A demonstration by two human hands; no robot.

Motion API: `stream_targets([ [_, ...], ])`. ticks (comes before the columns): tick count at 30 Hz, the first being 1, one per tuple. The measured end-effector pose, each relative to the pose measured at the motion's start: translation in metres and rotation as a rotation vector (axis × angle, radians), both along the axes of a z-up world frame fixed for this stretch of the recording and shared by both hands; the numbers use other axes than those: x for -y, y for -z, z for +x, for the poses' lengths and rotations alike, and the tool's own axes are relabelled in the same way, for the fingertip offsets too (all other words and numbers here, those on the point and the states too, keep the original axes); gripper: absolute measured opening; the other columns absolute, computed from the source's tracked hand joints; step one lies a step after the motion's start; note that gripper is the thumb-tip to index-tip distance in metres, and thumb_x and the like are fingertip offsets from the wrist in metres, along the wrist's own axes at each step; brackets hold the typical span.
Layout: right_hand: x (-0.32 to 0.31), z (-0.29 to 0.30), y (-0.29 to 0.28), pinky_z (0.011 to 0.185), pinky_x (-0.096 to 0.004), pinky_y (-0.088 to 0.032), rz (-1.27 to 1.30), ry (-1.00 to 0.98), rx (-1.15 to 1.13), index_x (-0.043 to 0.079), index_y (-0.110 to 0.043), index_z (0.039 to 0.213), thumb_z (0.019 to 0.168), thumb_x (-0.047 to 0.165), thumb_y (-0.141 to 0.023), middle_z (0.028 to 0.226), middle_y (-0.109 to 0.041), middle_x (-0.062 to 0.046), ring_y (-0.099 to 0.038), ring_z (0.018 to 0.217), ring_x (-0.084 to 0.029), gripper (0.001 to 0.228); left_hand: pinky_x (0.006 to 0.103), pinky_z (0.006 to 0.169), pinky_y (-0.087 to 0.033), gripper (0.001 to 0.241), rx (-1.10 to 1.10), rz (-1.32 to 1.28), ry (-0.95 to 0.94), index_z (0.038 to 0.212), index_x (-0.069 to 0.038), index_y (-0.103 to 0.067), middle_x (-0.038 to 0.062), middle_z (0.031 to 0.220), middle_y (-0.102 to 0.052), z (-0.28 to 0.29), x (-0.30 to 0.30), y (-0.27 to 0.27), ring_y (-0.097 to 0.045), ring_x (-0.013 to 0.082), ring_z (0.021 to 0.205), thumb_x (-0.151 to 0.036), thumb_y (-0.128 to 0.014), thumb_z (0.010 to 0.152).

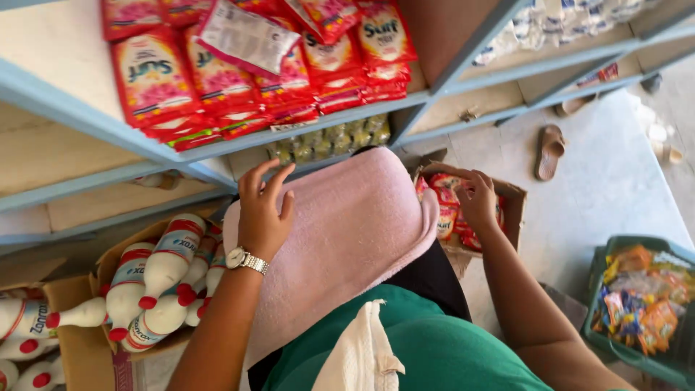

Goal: Arranging detergent packets on a shelf in a grocery store.

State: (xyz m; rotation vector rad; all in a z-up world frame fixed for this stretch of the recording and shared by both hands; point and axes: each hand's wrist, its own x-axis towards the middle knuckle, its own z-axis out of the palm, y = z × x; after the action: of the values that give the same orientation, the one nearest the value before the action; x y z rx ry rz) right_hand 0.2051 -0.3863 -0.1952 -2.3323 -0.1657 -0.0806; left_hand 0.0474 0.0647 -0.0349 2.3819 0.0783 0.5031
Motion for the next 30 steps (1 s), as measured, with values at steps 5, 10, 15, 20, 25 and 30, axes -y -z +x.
stream_targets([
  [5,0.095,-0.013,0.129,0.085,-0.037,-0.057,-0.101,0.256,-0.211,0.009,-0.068,0.129,0.088,0.012,-0.074,0.127,-0.065,-0.016,-0.07,0.094,-0.026,0.042,0.0448,0.104,-0.049,0.041,-0.107,-0.103,-0.058,0.131,-0.012,-0.065,0.012,0.129,-0.063,-0.003,0.028,0.082,-0.059,0.035,0.123,-0.008,-0.066,0.09],
  [10,0.121,-0.06,0.231,0.086,-0.041,-0.057,-0.073,0.531,-0.558,0.012,-0.071,0.125,0.082,0.017,-0.078,0.112,-0.075,-0.015,-0.072,0.096,-0.027,0.043,0.0428,0.096,-0.049,0.042,-0.324,-0.101,0.057,0.132,-0.011,-0.066,0.013,0.129,-0.063,0.011,0.039,0.071,-0.06,0.0345,0.114,-0.015,-0.067,0.09],
  [15,0.055,-0.066,0.192,0.089,-0.045,-0.056,-0.263,0.123,-0.593,0.017,-0.058,0.144,0.088,0.028,-0.075,0.117,-0.073,-0.019,-0.071,0.103,-0.033,0.06,0.0431,0.097,-0.05,0.03,-0.371,0.027,0.034,0.121,-0.012,-0.072,0.01,0.123,-0.067,0.009,0.035,0.087,-0.063,0.0334,0.112,-0.023,-0.066,0.094],
  [20,0.054,-0.048,0.219,0.084,-0.043,-0.058,-0.157,0.067,-0.734,0.022,-0.048,0.151,0.087,0.029,-0.078,0.116,-0.074,-0.018,-0.072,0.099,-0.03,0.071,0.042,0.096,-0.051,0.03,-0.408,0.01,-0.005,0.121,-0.013,-0.073,0.01,0.122,-0.068,0.009,0.037,0.08,-0.063,0.0328,0.112,-0.024,-0.065,0.095],
  [25,0.054,-0.022,0.202,0.078,-0.041,-0.06,-0.065,0.162,-0.795,0.025,-0.043,0.154,0.089,0.022,-0.076,0.123,-0.071,-0.019,-0.072,0.093,-0.028,0.073,0.0413,0.097,-0.051,0.029,-0.439,0.017,-0.014,0.122,-0.014,-0.073,0.01,0.122,-0.068,0.01,0.04,0.079,-0.063,0.0323,0.112,-0.024,-0.064,0.095],
  [30,0.032,-0.006,0.141,0.078,-0.04,-0.056,0.407,0.382,-0.747,0.035,-0.034,0.159,0.089,0.006,-0.071,0.155,-0.042,-0.014,-0.061,0.109,-0.029,0.085,0.0415,0.098,-0.05,0.031,-0.491,0.021,-0.004,0.124,-0.015,-0.072,0.009,0.124,-0.067,0.012,0.043,0.076,-0.063,0.0317,0.114,-0.026,-0.062,0.096],
])
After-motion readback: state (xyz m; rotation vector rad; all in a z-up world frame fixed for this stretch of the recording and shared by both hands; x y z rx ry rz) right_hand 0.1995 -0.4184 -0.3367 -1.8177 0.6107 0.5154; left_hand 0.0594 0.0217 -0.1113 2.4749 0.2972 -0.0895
